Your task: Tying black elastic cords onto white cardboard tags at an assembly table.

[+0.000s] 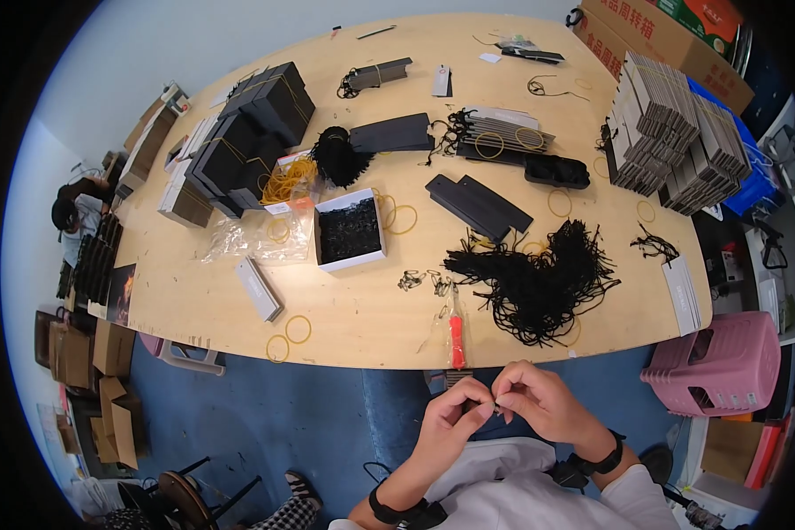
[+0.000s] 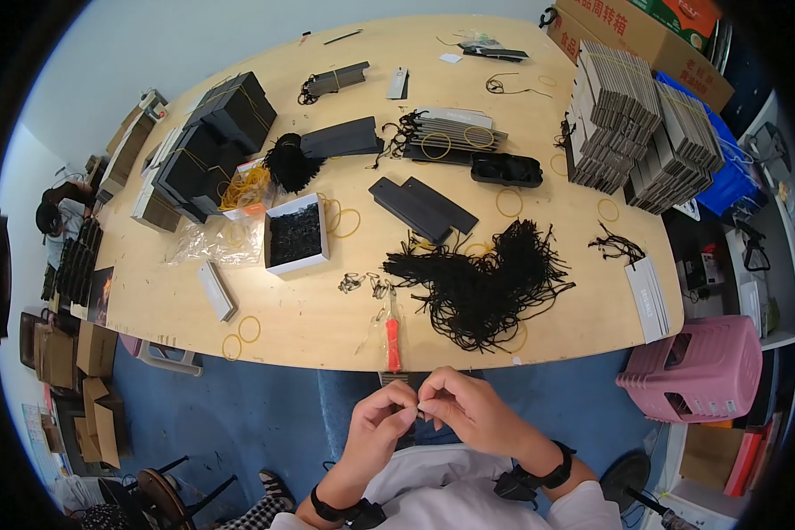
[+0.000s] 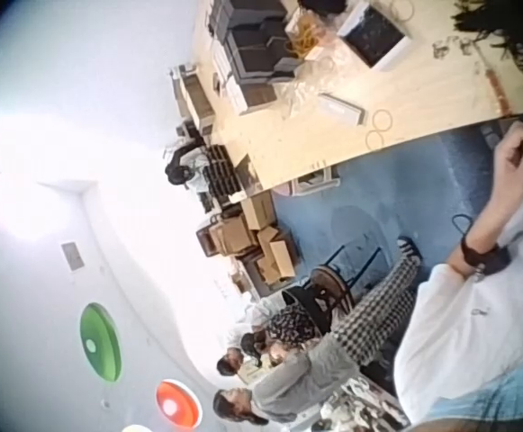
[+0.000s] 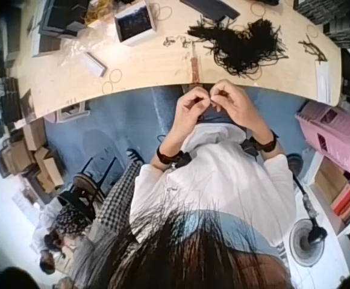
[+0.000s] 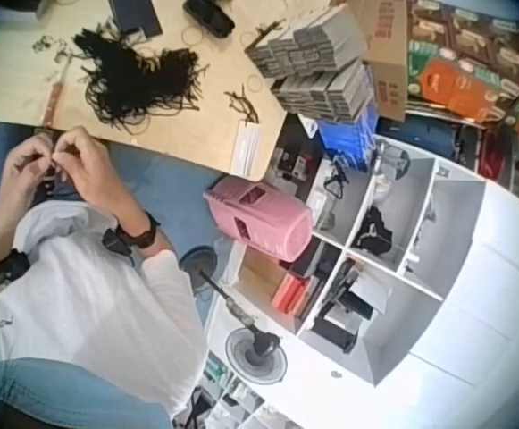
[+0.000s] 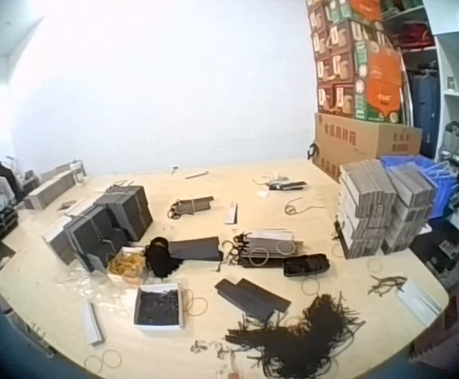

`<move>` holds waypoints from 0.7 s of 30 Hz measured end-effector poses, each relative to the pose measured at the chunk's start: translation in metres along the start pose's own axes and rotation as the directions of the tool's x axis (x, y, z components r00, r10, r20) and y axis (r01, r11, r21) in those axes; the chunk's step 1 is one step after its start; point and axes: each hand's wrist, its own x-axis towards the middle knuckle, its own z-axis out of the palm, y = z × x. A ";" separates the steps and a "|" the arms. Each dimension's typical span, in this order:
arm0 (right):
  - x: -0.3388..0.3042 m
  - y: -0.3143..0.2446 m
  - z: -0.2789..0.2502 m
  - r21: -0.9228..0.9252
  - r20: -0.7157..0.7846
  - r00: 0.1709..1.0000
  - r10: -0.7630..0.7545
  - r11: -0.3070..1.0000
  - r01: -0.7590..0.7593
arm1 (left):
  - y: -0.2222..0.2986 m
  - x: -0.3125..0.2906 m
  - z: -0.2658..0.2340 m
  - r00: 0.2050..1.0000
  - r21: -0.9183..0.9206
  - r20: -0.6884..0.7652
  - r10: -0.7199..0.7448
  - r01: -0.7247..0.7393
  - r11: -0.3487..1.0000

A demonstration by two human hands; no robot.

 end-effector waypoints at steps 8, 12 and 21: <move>0.000 0.003 0.000 0.075 -0.010 1.000 -0.003 0.997 0.004 | 0.009 -0.002 0.007 0.994 0.249 -0.033 0.104 -0.093 0.964; -0.001 -0.001 0.003 -0.157 -0.034 0.998 -0.051 0.987 0.045 | 0.016 -0.003 0.000 0.980 -0.035 0.024 -0.198 0.199 0.979; -0.004 0.000 0.008 -0.513 0.035 0.921 -0.389 0.783 0.350 | 0.013 -0.002 -0.001 0.995 -0.011 0.054 -0.079 0.080 0.997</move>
